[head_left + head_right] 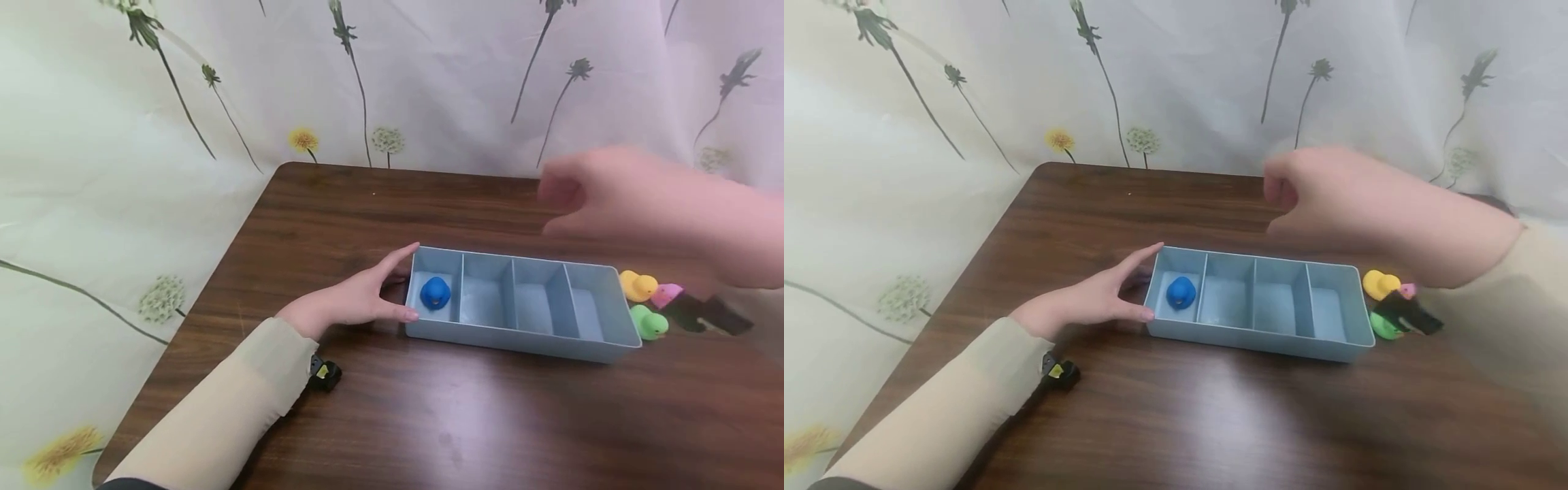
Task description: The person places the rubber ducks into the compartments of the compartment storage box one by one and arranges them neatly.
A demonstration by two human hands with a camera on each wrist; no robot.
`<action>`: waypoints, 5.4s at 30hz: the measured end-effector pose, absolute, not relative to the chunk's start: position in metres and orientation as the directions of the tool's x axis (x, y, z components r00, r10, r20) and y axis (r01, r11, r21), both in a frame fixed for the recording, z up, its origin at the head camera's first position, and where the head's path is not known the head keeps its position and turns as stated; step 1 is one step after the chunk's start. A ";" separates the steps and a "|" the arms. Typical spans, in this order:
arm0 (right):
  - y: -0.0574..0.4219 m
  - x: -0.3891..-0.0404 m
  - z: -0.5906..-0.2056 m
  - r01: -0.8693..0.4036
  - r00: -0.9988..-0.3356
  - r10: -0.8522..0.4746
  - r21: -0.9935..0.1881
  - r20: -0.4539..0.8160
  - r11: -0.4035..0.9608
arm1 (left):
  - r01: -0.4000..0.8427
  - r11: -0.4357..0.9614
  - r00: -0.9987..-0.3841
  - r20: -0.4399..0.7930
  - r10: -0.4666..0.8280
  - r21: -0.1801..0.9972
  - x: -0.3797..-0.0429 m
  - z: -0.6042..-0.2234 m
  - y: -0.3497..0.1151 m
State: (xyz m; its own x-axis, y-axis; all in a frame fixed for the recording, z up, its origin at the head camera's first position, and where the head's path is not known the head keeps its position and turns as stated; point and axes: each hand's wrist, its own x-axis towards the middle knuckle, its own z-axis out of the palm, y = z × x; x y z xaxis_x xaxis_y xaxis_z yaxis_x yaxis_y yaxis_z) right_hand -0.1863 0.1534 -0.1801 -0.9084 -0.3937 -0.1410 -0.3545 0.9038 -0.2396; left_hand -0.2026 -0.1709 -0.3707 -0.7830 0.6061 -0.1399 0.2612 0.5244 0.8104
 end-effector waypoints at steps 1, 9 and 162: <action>0.162 -0.184 -0.179 -0.322 -0.914 -0.371 -0.263 -0.164 0.910 | 0.256 0.534 -0.787 -0.147 0.599 0.806 -0.203 -0.371 -0.170; 0.208 -0.184 -0.190 -0.328 -0.935 -0.343 -0.160 -0.083 0.931 | 0.224 0.556 -0.804 -0.171 0.570 0.800 -0.203 -0.372 -0.184; 0.131 -0.200 -0.237 -0.784 -0.609 -0.792 -0.134 -0.025 0.607 | 0.248 0.487 -0.797 -0.109 0.594 0.838 -0.205 -0.378 -0.195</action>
